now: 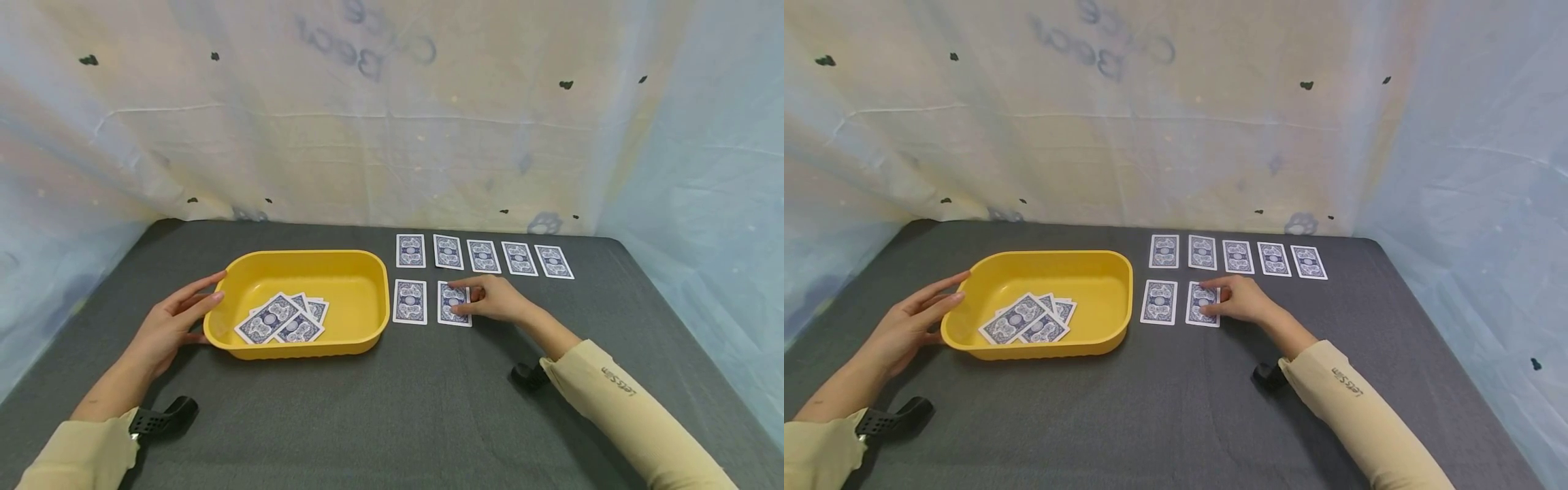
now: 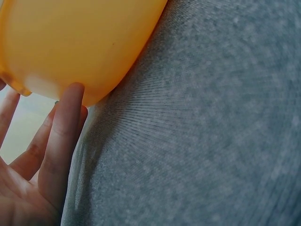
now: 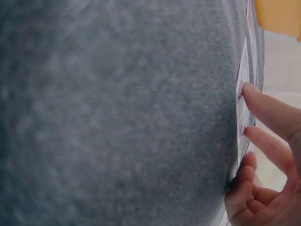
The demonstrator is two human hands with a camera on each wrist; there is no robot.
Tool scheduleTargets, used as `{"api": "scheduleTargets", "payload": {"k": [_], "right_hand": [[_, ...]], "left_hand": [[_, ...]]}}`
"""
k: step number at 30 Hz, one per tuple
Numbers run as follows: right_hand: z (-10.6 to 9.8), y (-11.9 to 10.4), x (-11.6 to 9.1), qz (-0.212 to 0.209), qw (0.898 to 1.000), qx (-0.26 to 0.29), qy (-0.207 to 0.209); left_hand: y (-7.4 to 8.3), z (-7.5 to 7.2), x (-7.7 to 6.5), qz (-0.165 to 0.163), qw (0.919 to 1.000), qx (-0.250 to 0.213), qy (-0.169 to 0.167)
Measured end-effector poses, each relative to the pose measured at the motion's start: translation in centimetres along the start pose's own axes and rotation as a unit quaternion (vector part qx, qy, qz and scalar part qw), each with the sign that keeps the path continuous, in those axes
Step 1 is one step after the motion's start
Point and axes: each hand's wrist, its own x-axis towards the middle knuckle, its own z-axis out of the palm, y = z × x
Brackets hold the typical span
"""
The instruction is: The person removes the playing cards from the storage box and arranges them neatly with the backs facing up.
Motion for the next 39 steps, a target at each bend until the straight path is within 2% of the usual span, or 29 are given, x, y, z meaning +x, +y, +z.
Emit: {"api": "scheduleTargets", "payload": {"k": [5,10,15,20,28,39], "right_hand": [[0.0,0.0,0.1,-0.005,1.000,0.006,0.005],[0.3,0.0,0.1,0.000,0.998,0.052,0.026],[0.7,-0.5,0.3,-0.004,0.992,0.119,0.036],[0.8,-1.7,0.5,0.009,0.984,0.176,0.039],[1.0,-3.8,1.3,0.016,0.977,0.208,0.048],[1.3,-6.6,2.9,0.011,0.959,0.279,0.051]], "left_hand": [[0.1,-0.1,0.0,-0.003,1.0000,-0.002,-0.003],[0.1,-0.1,0.1,-0.008,1.0000,-0.003,-0.004],[0.1,0.0,0.1,-0.008,0.9999,-0.005,-0.006],[0.0,-0.1,0.1,-0.005,1.0000,-0.003,-0.008],[-0.1,-0.1,0.1,-0.010,0.9999,0.002,-0.005],[-0.1,-0.2,0.1,-0.003,0.9999,-0.007,-0.012]]}}
